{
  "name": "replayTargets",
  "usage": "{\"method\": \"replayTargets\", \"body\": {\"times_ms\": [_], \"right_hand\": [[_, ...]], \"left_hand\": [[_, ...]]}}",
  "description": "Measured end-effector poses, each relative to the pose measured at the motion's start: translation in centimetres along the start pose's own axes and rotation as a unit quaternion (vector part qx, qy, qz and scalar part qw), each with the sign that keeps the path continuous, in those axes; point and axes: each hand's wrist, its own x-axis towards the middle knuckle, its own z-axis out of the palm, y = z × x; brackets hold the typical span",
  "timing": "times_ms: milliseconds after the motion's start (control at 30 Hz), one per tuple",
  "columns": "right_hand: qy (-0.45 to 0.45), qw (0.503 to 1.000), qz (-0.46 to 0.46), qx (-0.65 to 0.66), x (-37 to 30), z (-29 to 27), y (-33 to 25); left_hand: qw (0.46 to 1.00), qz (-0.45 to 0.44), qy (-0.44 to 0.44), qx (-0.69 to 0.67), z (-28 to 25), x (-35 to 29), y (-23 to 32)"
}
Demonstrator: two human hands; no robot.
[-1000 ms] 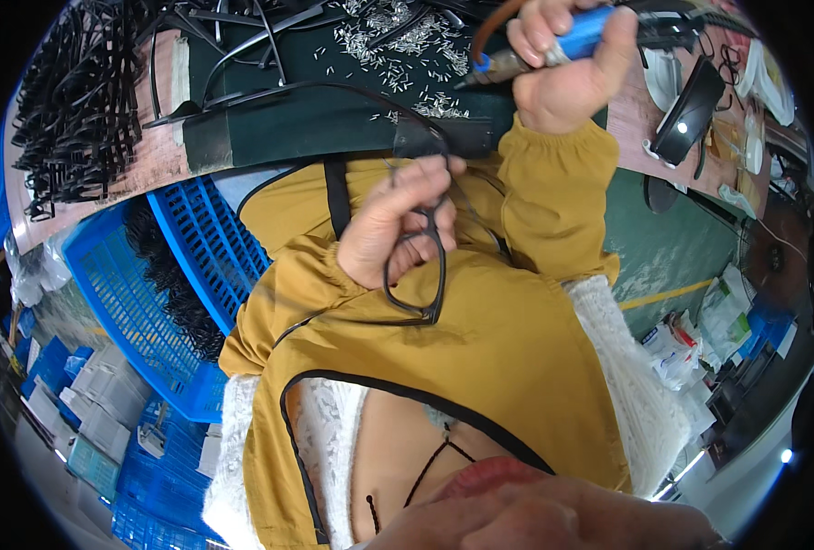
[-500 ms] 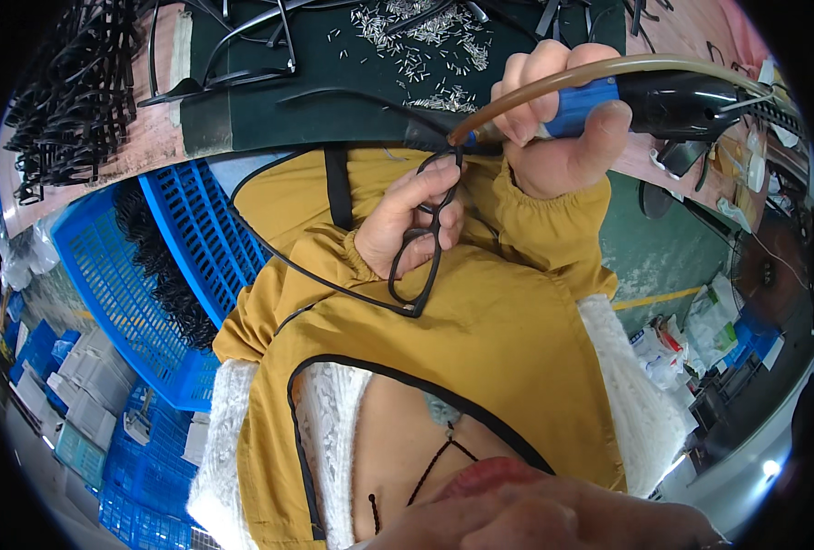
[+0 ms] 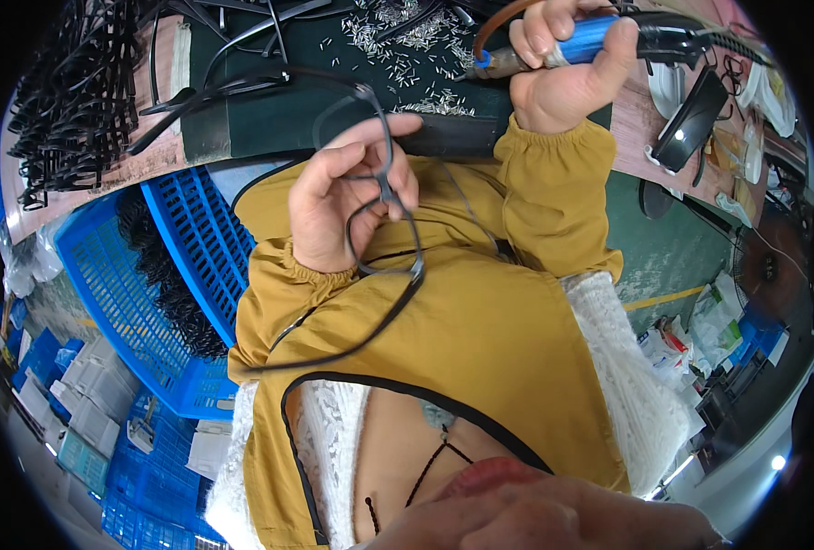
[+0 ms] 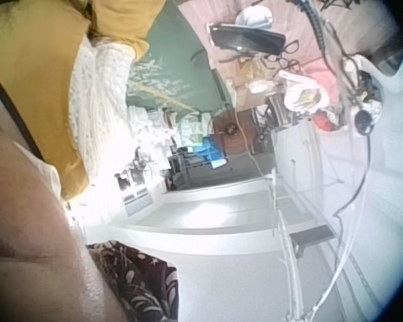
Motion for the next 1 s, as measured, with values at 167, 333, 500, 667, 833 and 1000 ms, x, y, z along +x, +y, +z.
{"method": "replayTargets", "body": {"times_ms": [167,333,500,667,833,1000], "right_hand": [[-0.010,1.000,0.007,-0.007,0.2,-0.8,-0.5],[-0.113,0.981,0.145,0.065,-1.4,-1.2,-1.6],[-0.192,0.972,0.129,0.032,-2.6,-1.0,-1.3],[-0.219,0.962,0.162,-0.017,-2.4,-0.3,-1.9],[-0.200,0.965,0.165,0.037,-2.4,0.1,-1.1],[-0.215,0.963,0.153,0.060,-2.8,-0.4,-0.3]], "left_hand": [[0.944,0.258,0.042,0.201,0.8,1.8,-2.1],[0.797,0.330,-0.051,0.503,0.2,0.4,-4.1],[0.795,0.318,-0.036,0.515,-1.5,-0.5,-5.2],[0.808,0.342,-0.043,0.477,-2.0,-0.1,-5.8],[0.818,0.335,-0.056,0.463,-2.5,0.1,-5.6],[0.815,0.356,-0.055,0.454,-3.1,0.4,-6.1]]}}
